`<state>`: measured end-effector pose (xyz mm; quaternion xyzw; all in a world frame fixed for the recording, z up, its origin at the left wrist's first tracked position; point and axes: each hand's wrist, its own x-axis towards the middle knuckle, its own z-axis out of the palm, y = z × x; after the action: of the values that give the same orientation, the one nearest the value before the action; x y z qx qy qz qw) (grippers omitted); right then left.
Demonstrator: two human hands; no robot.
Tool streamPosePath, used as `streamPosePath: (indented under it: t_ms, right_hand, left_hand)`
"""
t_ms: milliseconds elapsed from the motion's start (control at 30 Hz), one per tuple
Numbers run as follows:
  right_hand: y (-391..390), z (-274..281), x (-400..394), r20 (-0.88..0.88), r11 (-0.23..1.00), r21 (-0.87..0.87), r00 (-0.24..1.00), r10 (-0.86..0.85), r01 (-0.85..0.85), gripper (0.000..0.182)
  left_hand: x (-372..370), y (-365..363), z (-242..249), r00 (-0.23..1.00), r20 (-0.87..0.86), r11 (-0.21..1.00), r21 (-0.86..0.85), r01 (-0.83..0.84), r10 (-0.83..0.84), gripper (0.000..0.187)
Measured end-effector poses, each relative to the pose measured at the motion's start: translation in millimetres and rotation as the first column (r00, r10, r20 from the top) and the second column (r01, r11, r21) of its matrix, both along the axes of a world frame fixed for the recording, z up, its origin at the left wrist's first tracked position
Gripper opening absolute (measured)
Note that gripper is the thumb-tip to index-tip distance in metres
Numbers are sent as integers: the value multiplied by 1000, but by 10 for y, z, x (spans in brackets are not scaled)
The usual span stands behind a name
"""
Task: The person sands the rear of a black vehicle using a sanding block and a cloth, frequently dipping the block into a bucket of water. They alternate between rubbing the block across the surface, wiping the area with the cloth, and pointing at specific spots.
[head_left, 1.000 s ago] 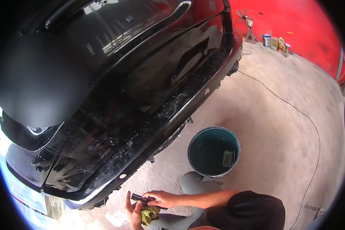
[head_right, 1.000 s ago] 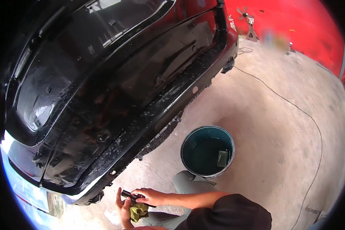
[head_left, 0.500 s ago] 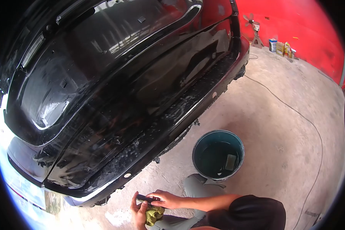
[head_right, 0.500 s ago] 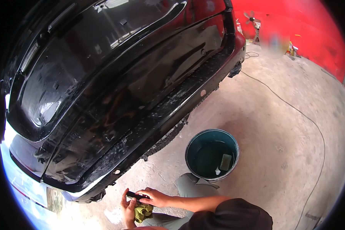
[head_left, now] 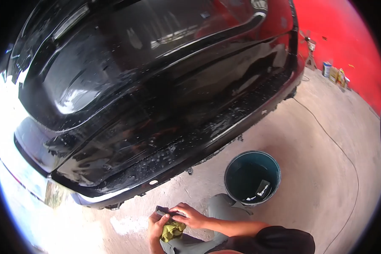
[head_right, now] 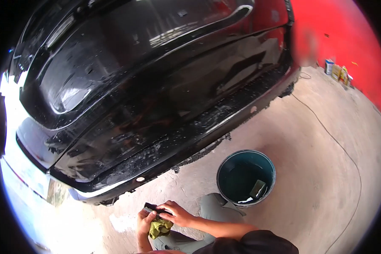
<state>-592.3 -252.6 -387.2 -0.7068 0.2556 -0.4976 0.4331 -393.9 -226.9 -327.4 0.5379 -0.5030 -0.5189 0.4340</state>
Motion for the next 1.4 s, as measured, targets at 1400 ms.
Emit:
streamPosePath:
  t_ms: [1400]
  right_hand:
    - [-375,-1635,-2640,-932,541,355,336,137,762,37]
  left_hand:
    - [-459,-783,2100,606,779,837,-433,335,160,61]
